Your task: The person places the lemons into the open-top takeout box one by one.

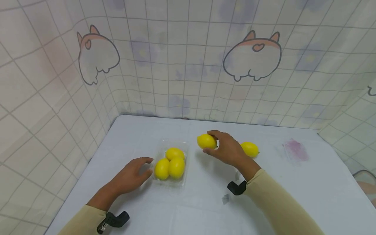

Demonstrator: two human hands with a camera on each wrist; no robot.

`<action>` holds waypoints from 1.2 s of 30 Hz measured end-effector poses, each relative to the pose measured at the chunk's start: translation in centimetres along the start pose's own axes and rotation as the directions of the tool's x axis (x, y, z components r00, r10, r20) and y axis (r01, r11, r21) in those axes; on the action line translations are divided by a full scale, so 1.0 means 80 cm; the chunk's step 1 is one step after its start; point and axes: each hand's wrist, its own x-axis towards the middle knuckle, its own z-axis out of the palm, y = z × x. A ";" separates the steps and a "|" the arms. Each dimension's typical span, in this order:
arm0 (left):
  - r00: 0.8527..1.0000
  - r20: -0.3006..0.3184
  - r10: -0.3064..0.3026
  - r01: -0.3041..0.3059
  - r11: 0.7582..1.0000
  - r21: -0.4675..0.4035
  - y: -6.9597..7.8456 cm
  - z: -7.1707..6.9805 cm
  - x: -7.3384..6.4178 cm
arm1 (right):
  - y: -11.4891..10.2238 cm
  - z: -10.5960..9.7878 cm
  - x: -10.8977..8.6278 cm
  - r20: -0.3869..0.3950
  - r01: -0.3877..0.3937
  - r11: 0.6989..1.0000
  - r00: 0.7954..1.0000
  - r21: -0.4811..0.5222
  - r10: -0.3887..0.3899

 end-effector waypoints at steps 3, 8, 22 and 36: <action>1.000 -0.003 -0.002 0.002 1.000 -0.002 0.001 -0.001 -0.001 | -0.007 0.003 0.003 0.009 -0.004 1.000 1.000 0.003 0.004; 1.000 -0.004 -0.006 0.006 1.000 -0.003 0.000 -0.001 -0.001 | -0.012 0.011 0.009 0.024 -0.016 1.000 1.000 0.012 0.016; 1.000 -0.012 -0.006 0.006 1.000 -0.016 -0.003 -0.001 -0.002 | -0.038 0.026 0.025 0.027 0.027 1.000 0.999 -0.003 -0.027; 1.000 -0.012 -0.012 0.012 1.000 -0.008 0.000 -0.001 -0.002 | -0.054 0.041 0.040 0.044 0.030 0.999 0.999 -0.011 -0.030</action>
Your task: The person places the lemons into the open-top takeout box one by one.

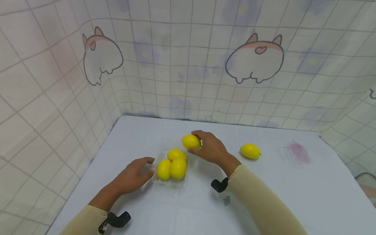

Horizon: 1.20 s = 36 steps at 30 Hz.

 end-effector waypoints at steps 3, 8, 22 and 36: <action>1.000 0.001 -0.004 0.004 1.000 -0.001 0.001 0.001 0.001 | -0.005 0.002 0.003 0.005 0.008 1.000 1.000 0.010 -0.008; 1.000 0.000 -0.003 0.003 1.000 -0.001 0.002 0.000 0.001 | -0.011 0.006 0.006 0.012 0.024 0.999 1.000 0.022 -0.024; 1.000 0.001 -0.003 0.003 1.000 0.012 0.005 0.001 0.001 | -0.008 0.011 0.002 0.024 -0.007 0.998 1.000 0.062 0.005; 0.999 0.001 0.041 -0.041 0.998 0.044 0.005 -0.001 0.001 | 0.071 -0.032 -0.029 -0.001 -0.049 0.999 0.999 0.001 0.049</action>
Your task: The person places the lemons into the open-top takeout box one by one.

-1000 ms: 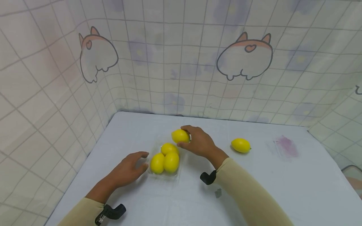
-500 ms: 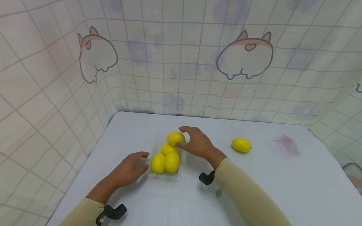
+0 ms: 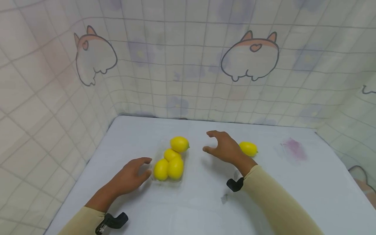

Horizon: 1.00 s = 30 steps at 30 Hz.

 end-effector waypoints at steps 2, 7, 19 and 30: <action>1.000 0.001 -0.007 0.007 1.000 0.000 -0.001 -0.001 -0.001 | 0.008 -0.004 -0.003 -0.004 0.002 1.000 1.000 -0.004 -0.002; 1.000 0.006 -0.012 0.013 1.000 -0.010 -0.001 -0.004 -0.002 | 0.031 -0.014 -0.011 -0.013 0.014 1.000 1.000 -0.004 -0.014; 1.000 0.011 -0.007 0.008 1.000 -0.023 0.000 -0.004 -0.002 | 0.076 -0.039 -0.035 -0.025 -0.020 0.999 0.999 -0.036 0.019; 1.000 0.012 -0.017 0.017 0.999 -0.031 -0.001 -0.002 -0.002 | 0.107 -0.057 -0.056 -0.058 -0.061 0.998 0.997 -0.032 0.059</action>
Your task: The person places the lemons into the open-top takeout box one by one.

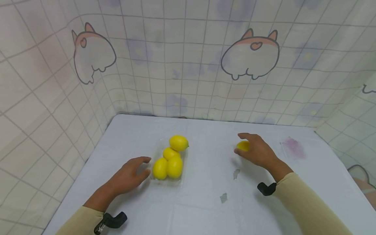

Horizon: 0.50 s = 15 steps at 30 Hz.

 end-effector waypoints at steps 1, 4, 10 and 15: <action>1.000 0.000 0.003 -0.003 1.000 0.000 0.000 0.000 0.000 | 0.003 -0.001 -0.001 -0.001 -0.003 1.000 1.000 0.002 0.003; 1.000 -0.001 0.019 -0.019 1.000 0.002 -0.001 0.001 0.000 | 0.011 -0.004 -0.005 -0.006 -0.009 1.000 1.000 0.002 0.009; 1.000 -0.003 0.019 -0.019 1.000 0.005 0.000 0.001 -0.001 | 0.028 -0.005 -0.007 -0.007 -0.010 1.000 1.000 -0.003 0.010; 1.000 -0.001 0.006 -0.006 1.000 0.005 0.002 0.000 -0.002 | 0.043 -0.002 -0.006 -0.002 -0.019 1.000 1.000 -0.016 0.019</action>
